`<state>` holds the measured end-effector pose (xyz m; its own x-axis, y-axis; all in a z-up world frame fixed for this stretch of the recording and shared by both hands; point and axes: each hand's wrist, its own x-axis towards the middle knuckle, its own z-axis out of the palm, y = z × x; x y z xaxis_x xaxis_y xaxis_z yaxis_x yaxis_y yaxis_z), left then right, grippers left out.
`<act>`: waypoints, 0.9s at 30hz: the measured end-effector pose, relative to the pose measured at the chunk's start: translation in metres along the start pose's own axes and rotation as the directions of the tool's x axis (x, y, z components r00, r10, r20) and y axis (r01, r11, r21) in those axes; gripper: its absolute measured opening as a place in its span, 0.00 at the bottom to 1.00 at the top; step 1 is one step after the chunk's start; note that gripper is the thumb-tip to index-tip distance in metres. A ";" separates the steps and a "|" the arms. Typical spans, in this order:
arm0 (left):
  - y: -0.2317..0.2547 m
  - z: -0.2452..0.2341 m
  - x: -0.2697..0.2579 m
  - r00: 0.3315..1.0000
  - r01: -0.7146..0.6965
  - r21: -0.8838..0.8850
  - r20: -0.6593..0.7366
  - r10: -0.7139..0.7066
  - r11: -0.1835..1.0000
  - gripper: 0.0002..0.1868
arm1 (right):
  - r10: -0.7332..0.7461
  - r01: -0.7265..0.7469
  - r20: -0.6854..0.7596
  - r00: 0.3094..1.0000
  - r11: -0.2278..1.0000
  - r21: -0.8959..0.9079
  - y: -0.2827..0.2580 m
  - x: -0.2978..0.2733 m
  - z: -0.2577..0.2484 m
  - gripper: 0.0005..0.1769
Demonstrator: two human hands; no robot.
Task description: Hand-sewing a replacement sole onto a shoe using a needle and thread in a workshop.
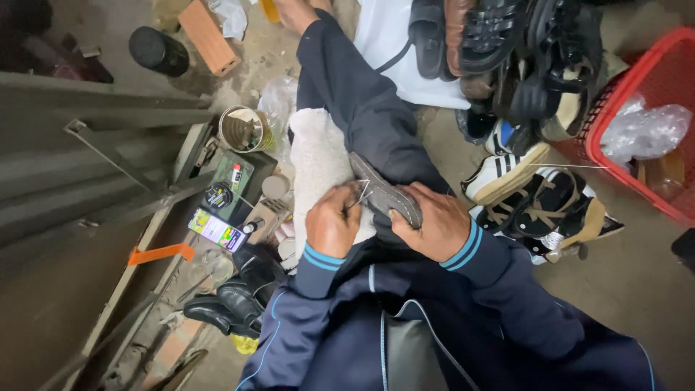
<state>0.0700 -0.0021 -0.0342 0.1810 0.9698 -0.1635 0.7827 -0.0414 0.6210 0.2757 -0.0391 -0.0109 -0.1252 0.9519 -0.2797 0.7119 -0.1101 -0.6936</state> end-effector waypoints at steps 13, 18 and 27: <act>-0.009 -0.078 -0.027 0.952 0.218 -0.736 0.304 0.026 0.641 0.03 | -0.024 0.025 0.021 0.999 1.000 -0.016 -0.022 -0.002 -0.022 0.34; -0.087 -0.149 -0.075 0.866 0.153 -0.906 -0.068 -0.495 0.393 0.05 | -0.068 0.051 0.224 0.972 0.996 0.079 0.019 -0.007 -0.010 0.35; -0.062 -0.097 -0.049 0.913 0.141 -0.093 -0.373 -0.165 0.986 0.11 | -0.140 0.168 -0.141 0.980 0.203 0.965 0.012 -0.006 -0.049 0.14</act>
<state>-0.0450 -0.0235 0.0101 -0.1866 0.9818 0.0343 0.7417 0.1179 0.6603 0.3185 -0.0322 0.0151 -0.1248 0.9886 -0.0837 -0.5432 -0.1387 -0.8280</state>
